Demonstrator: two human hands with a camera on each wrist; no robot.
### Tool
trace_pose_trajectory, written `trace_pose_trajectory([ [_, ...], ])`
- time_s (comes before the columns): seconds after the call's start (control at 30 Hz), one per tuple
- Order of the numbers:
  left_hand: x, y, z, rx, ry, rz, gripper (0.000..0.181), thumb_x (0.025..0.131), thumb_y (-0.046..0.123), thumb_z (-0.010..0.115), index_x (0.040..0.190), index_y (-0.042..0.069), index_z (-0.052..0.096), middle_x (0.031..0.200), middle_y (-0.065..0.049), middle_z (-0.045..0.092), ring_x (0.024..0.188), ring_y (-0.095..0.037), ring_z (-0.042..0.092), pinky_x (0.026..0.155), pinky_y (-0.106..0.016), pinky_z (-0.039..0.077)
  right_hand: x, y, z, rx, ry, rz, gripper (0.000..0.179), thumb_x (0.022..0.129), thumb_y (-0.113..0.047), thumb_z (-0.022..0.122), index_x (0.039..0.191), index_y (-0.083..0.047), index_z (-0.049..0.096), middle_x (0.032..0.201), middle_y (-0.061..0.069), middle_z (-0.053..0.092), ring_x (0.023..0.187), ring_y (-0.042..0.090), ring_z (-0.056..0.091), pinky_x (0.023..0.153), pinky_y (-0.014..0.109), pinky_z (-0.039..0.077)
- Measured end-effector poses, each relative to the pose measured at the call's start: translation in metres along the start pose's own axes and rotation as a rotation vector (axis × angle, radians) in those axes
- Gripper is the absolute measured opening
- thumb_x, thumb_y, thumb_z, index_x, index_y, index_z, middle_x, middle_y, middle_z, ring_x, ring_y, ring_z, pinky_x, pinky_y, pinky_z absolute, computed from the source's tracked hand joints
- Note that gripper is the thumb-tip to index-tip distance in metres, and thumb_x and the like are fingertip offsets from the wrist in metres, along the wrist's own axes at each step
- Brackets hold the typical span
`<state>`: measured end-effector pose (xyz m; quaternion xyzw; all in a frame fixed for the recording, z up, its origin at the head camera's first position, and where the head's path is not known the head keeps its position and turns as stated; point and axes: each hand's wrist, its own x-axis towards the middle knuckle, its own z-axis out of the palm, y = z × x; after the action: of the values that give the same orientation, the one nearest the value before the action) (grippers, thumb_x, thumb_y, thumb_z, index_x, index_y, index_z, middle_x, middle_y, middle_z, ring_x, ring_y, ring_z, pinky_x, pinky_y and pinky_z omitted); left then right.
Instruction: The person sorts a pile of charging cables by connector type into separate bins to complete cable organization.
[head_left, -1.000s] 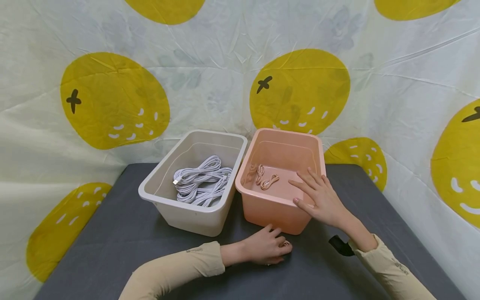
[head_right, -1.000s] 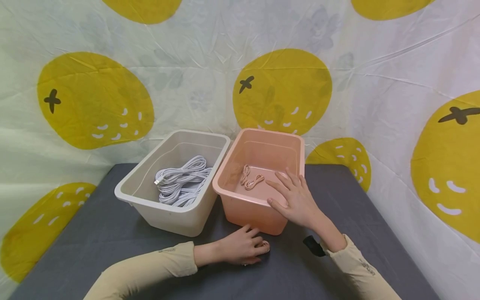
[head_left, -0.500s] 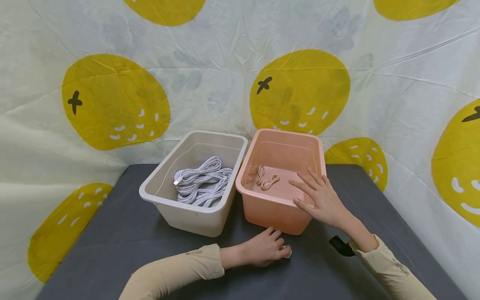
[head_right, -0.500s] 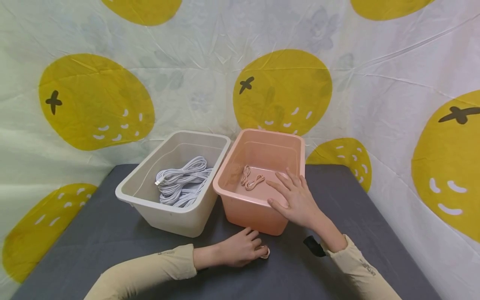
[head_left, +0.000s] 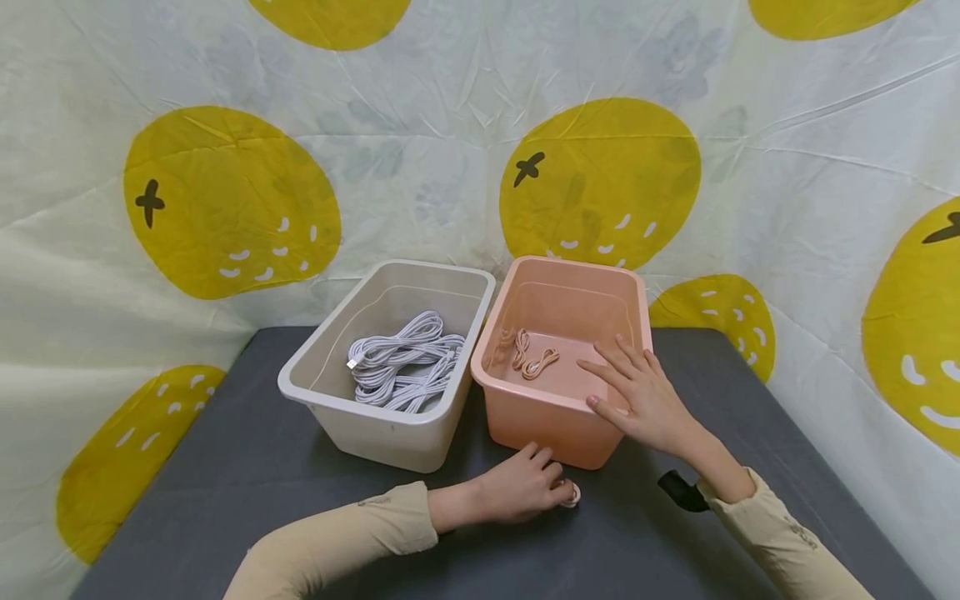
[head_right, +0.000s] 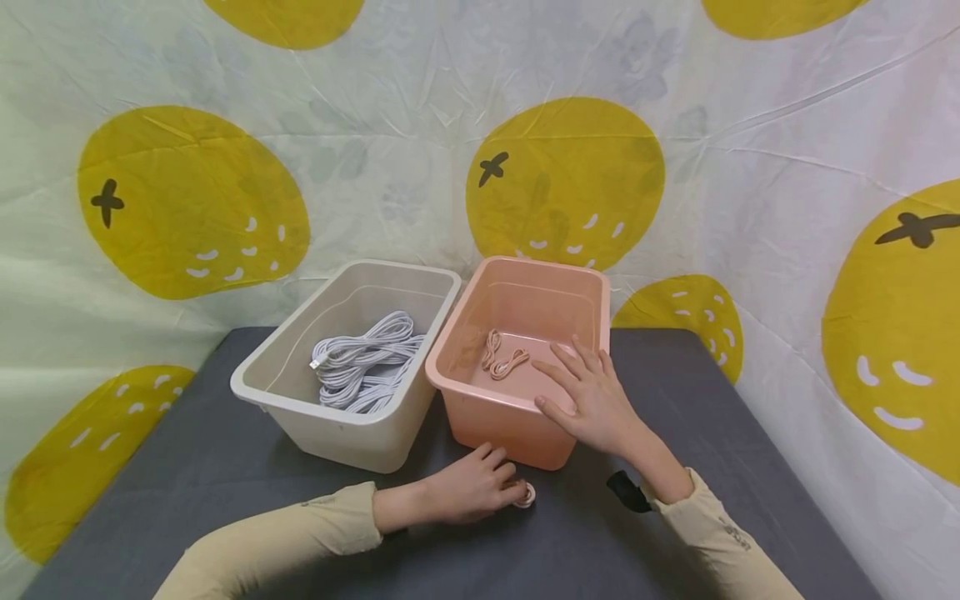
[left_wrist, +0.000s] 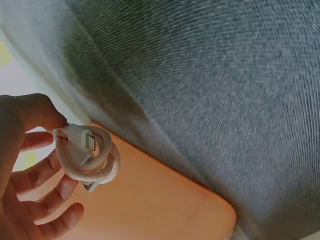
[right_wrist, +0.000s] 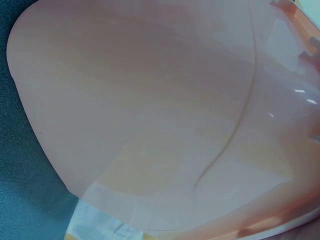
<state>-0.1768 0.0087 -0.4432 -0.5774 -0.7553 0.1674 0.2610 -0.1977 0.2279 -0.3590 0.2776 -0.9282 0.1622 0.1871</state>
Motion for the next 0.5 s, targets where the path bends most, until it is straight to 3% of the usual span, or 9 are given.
trace_pose_trajectory([
  [0.5, -0.01, -0.018, -0.033, 0.044, 0.116, -0.062, 0.02, 0.086, 0.032, 0.048, 0.105, 0.025, 0.053, 0.088, 0.007, 0.055, 0.08, -0.013, 0.048, 0.068, -0.027, 0.037, 0.001, 0.0, 0.0, 0.003, -0.003, 0.008, 0.049, 0.081, -0.037, 0.058, 0.126, -0.02, 0.05, 0.139, 0.016, 0.038, 0.136, 0.035, 0.018, 0.098, 0.065, 0.013],
])
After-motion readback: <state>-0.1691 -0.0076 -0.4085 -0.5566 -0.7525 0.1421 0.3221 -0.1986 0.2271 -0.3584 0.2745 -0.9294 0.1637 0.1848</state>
